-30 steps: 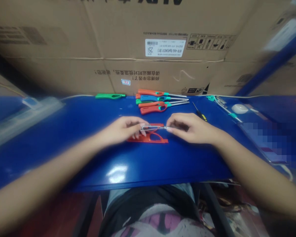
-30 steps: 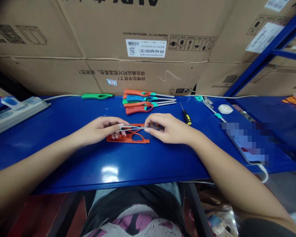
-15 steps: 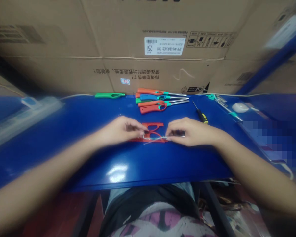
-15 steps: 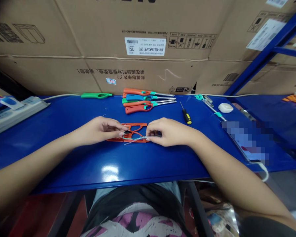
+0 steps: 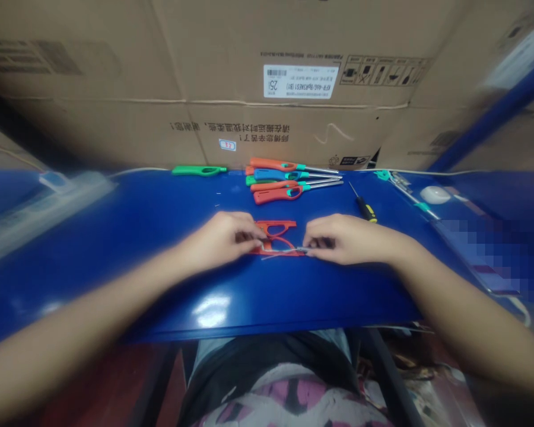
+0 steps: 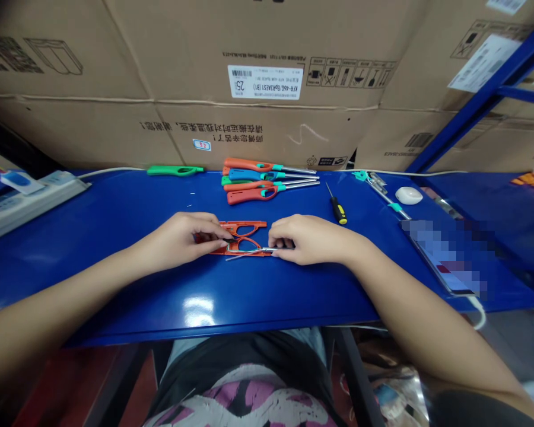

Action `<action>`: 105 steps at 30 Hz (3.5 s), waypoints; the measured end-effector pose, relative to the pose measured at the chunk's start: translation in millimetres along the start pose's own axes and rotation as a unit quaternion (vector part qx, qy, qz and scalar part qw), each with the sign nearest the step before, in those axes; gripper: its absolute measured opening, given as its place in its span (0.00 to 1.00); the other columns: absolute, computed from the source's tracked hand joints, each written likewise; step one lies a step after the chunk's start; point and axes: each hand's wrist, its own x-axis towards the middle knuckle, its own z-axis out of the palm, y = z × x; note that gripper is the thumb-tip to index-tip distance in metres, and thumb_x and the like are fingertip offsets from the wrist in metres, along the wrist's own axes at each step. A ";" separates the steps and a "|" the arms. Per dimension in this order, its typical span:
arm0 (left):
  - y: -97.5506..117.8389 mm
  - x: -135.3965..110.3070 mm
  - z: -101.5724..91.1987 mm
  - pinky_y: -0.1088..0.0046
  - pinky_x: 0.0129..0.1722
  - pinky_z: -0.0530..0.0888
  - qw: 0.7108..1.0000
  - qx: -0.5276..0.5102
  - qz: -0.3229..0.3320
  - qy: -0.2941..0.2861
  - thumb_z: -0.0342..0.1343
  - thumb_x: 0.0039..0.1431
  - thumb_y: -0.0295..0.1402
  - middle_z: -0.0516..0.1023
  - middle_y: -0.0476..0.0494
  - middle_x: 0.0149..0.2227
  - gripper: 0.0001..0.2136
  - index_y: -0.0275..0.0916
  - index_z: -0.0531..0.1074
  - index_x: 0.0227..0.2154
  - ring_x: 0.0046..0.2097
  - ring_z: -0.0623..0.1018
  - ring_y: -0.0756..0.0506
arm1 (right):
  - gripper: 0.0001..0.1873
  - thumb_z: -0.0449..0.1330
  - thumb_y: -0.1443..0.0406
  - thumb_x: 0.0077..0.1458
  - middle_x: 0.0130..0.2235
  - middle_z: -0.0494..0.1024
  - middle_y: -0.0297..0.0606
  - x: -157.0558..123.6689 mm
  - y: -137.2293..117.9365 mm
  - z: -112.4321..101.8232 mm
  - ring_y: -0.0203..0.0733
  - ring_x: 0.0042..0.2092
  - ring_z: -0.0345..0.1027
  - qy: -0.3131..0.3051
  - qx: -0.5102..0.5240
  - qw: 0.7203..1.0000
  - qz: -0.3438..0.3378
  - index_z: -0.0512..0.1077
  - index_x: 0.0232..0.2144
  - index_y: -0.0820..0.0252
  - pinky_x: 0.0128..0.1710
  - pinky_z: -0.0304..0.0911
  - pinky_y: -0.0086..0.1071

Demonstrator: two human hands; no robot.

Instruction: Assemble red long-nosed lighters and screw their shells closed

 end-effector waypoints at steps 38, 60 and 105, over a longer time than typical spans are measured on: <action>12.2 -4.4 11.9 0.63 0.52 0.73 0.993 0.049 0.092 0.063 0.59 0.63 0.36 0.79 0.40 0.48 0.15 0.39 0.79 0.50 0.48 0.76 0.42 | 0.11 0.56 0.64 0.66 0.40 0.80 0.41 1.2 -0.7 5.7 0.42 0.40 0.74 0.054 -0.079 0.995 -0.027 0.78 0.42 0.59 0.39 0.64 0.32; 10.7 -0.6 30.8 0.66 0.43 0.71 0.973 0.012 0.163 0.164 0.63 0.63 0.35 0.84 0.45 0.37 0.06 0.41 0.82 0.38 0.38 0.76 0.46 | 0.09 0.55 0.67 0.67 0.41 0.77 0.42 9.0 -9.6 17.3 0.39 0.42 0.72 0.137 0.053 0.982 -0.117 0.75 0.42 0.63 0.44 0.67 0.32; 5.9 1.0 49.0 0.60 0.56 0.70 0.992 0.022 0.120 0.027 0.55 0.67 0.29 0.78 0.41 0.49 0.13 0.41 0.77 0.52 0.52 0.75 0.42 | 0.11 0.56 0.72 0.62 0.33 0.76 0.39 2.2 -22.8 3.3 0.39 0.34 0.67 -0.060 -0.283 0.957 0.005 0.78 0.34 0.61 0.29 0.45 0.33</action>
